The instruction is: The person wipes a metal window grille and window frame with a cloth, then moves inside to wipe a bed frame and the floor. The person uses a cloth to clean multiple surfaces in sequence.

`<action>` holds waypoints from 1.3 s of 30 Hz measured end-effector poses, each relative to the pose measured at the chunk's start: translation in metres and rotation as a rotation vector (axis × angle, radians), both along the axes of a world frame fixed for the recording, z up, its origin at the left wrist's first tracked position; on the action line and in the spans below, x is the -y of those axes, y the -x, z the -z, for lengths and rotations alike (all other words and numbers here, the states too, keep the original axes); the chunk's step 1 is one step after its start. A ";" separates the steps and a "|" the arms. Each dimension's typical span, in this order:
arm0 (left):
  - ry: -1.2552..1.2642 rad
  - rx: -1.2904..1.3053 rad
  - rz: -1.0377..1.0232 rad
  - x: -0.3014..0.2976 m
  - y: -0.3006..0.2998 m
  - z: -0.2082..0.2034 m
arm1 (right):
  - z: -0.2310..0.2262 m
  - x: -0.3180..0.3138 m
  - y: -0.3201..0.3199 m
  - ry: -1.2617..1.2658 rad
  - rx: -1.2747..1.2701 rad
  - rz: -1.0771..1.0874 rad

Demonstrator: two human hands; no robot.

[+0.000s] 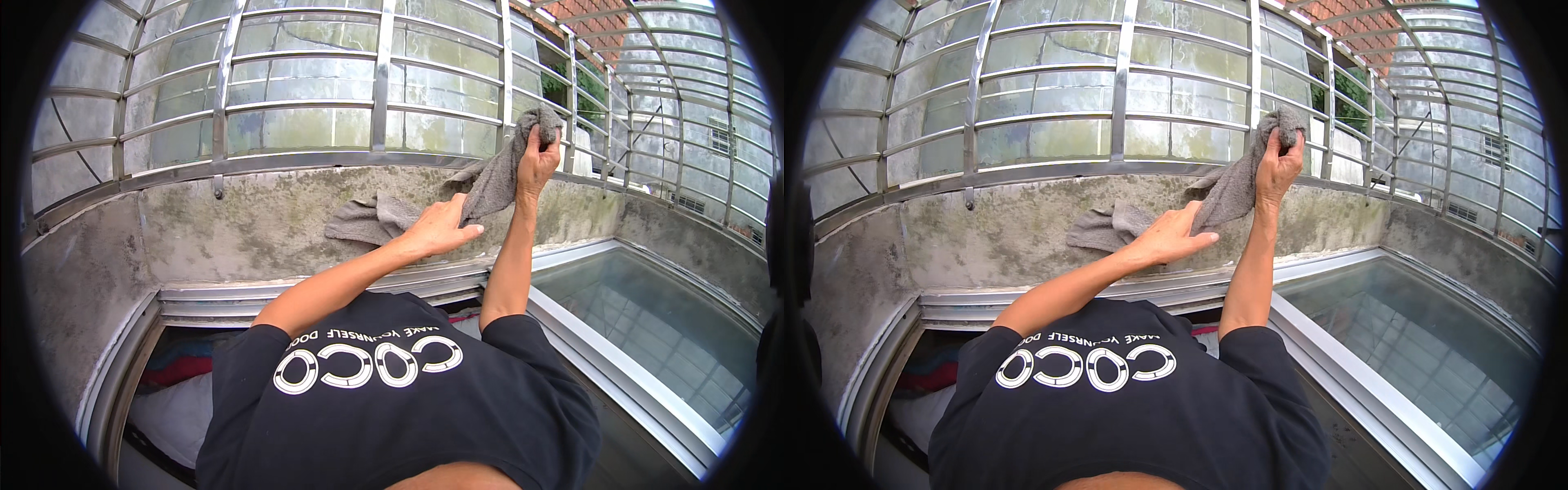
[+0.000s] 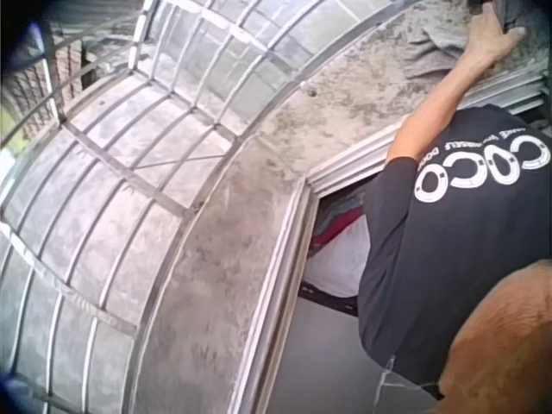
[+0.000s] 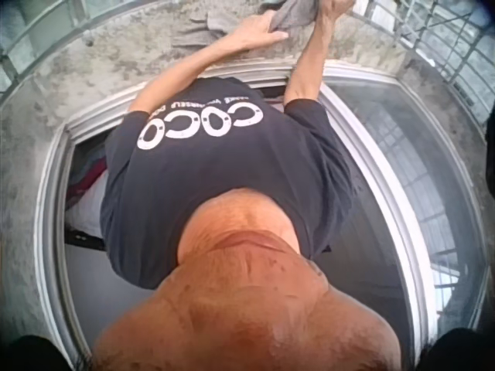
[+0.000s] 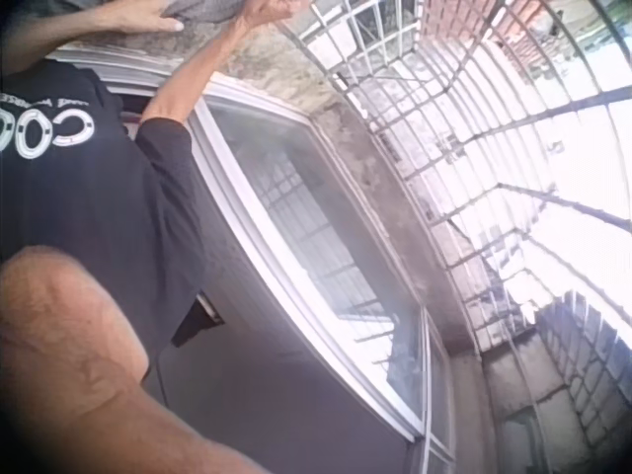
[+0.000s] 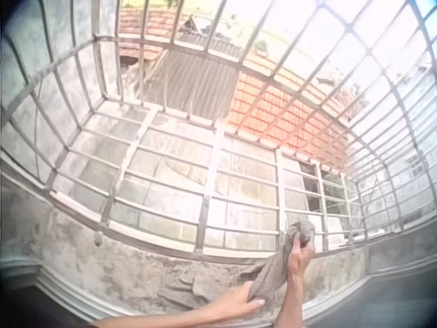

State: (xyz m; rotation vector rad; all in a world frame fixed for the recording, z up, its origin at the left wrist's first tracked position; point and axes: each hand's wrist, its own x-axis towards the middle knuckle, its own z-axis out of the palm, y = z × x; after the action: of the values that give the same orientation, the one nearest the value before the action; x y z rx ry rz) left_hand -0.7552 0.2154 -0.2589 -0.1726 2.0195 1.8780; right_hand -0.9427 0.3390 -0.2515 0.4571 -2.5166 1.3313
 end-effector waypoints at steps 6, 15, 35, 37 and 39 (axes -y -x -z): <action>0.122 -0.005 -0.087 -0.008 -0.007 0.028 | 0.067 -0.028 0.020 -0.704 0.250 -0.406; -1.134 0.346 -0.362 -0.012 0.004 0.019 | 0.047 -0.040 0.096 -0.175 0.304 -0.390; 0.210 -0.202 -0.186 0.001 -0.042 0.017 | 0.046 -0.010 0.089 -1.087 0.009 -0.786; 0.415 -0.490 -0.306 0.057 -0.043 -0.004 | 0.041 -0.002 0.096 -1.226 0.033 -0.826; 0.784 -0.539 -0.427 0.123 -0.048 -0.012 | 0.045 0.005 0.097 -1.256 0.018 -0.877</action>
State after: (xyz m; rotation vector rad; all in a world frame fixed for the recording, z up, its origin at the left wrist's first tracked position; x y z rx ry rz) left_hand -0.7074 0.0921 -0.2467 -0.3497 3.2367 1.2983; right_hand -1.0396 0.3336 -0.2962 1.8814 -2.9422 -0.3912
